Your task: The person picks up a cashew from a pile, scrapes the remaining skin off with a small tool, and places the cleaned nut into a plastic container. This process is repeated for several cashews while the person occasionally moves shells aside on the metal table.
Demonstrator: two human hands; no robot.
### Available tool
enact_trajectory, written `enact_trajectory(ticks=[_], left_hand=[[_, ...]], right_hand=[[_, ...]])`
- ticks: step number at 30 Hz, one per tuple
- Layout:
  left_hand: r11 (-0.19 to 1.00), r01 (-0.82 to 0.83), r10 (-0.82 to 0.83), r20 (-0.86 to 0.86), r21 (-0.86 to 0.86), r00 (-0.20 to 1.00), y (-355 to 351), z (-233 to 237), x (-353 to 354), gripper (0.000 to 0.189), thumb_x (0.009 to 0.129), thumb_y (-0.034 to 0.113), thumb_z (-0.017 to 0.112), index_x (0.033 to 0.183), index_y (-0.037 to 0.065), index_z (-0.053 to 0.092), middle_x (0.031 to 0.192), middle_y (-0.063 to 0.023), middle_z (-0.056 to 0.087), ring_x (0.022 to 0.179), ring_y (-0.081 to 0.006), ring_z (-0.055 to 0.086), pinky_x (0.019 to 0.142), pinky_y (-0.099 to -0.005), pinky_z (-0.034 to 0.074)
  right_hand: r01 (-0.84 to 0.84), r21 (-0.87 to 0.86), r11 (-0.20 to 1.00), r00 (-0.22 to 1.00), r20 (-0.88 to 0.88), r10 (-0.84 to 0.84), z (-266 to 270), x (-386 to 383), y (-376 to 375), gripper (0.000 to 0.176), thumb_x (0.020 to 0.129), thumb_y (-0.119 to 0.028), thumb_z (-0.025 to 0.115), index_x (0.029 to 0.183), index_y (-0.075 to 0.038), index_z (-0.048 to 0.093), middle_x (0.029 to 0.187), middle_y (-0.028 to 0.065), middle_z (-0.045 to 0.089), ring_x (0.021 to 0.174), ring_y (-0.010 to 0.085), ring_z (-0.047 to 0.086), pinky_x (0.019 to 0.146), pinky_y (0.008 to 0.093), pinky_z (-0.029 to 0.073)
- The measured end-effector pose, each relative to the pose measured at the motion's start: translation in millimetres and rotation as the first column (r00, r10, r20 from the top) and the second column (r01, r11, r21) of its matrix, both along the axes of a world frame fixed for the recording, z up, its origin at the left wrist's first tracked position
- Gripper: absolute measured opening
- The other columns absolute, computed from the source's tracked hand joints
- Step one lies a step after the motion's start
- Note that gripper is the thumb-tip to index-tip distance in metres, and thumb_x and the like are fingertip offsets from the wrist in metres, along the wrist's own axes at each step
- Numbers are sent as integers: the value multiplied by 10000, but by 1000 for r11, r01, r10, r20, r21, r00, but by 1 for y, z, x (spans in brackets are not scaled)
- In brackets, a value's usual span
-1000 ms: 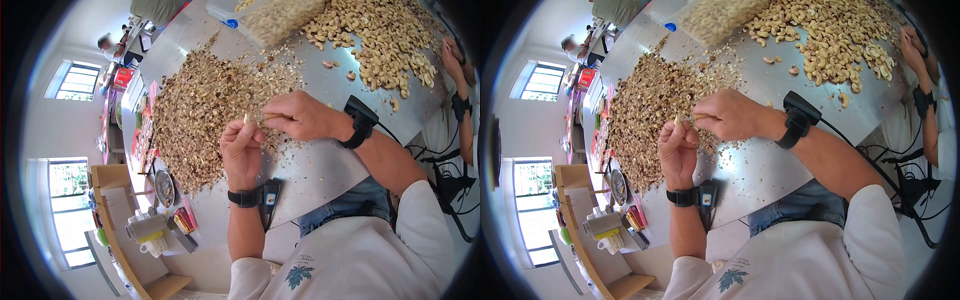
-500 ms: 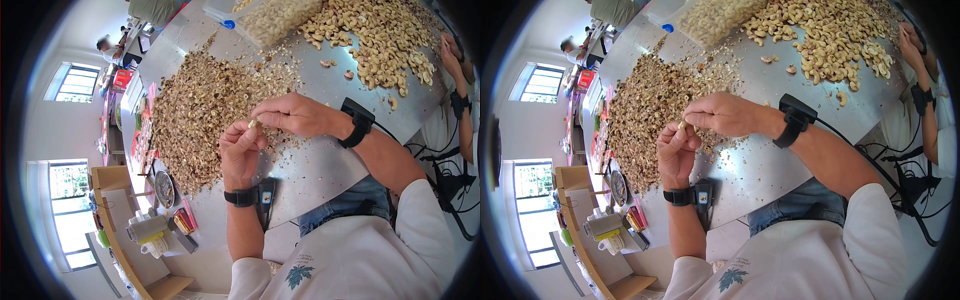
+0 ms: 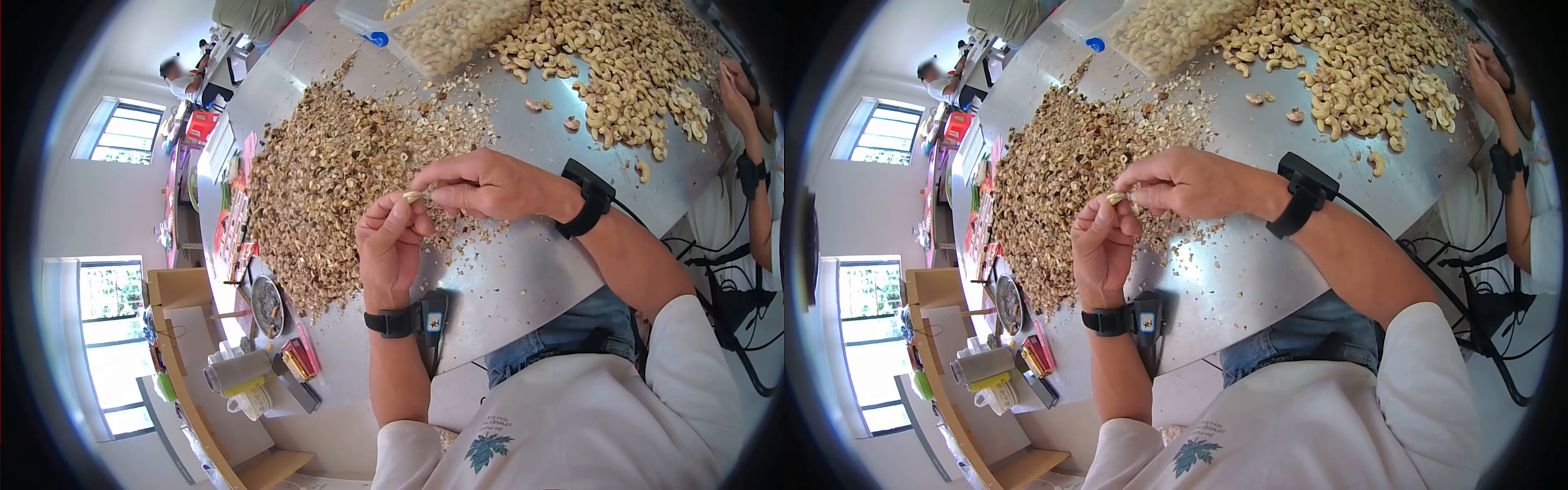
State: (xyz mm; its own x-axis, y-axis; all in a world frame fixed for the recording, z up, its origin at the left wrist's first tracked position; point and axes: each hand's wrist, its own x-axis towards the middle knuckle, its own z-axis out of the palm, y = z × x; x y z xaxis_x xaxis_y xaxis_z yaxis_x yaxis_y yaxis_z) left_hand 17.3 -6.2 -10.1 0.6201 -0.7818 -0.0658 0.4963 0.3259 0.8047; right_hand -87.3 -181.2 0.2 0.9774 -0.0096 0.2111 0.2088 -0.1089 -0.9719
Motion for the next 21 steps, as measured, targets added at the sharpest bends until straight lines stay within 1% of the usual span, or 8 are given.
enact_trajectory(ticks=[1,4,8,11,13,17,19,21], left_hand=[[1000,-1,1,2,1,1000,0,0,0,117,887,52,577,954,-33,622,826,-114,644,647,-167,603,621,-268,519],[1000,-3,3,16,-2,1000,0,-1,1,123,893,54,570,961,-36,621,824,-115,643,652,-165,597,626,-267,514],[1000,-17,18,38,-5,999,-2,-1,0,137,901,54,557,979,-40,619,824,-113,643,666,-162,591,634,-266,507],[1000,13,-13,56,-9,998,1,-3,2,160,917,82,540,1020,-23,601,897,-99,637,709,-150,583,668,-270,476],[1000,-12,13,33,-13,999,0,-3,0,161,918,74,534,1027,-26,599,899,-100,637,717,-155,588,682,-268,480],[999,-46,46,6,-15,999,-2,-1,-2,164,920,58,525,1036,-34,596,893,-102,637,722,-164,594,690,-270,490],[998,-64,63,63,5,996,-2,-1,-2,167,920,57,525,1037,-37,597,887,-103,638,717,-163,594,682,-273,492],[996,-82,79,106,20,991,-2,-1,-3,168,920,57,526,1036,-40,599,883,-104,639,712,-162,593,675,-275,494]], right_hand=[[3,-25,1000,1000,5,-2,-1,0,0,287,921,-124,533,1199,-72,582,716,9,586,578,62,511,520,223,414],[24,-27,999,997,75,-22,-9,4,2,285,914,-116,545,1193,-69,586,724,23,600,631,81,543,566,243,437],[20,-50,999,999,38,-19,-7,3,0,282,906,-108,555,1181,-63,596,732,41,613,670,95,559,600,254,451],[37,-69,997,998,50,-34,-6,3,0,280,899,-101,564,1173,-58,604,756,57,633,682,101,569,617,257,459],[60,-96,994,996,76,-53,-10,5,0,280,894,-98,571,1169,-55,608,774,63,646,691,108,577,634,261,465],[72,-87,994,996,65,-66,-12,6,0,277,882,-92,588,1153,-46,617,812,85,669,708,120,591,656,267,472],[85,-111,990,994,82,-77,-13,6,1,274,876,-87,594,1145,-44,623,820,96,674,711,122,593,659,267,472],[93,-99,991,993,78,-86,-12,6,2,263,870,-83,601,1128,-39,632,839,110,680,730,125,606,668,265,474]])
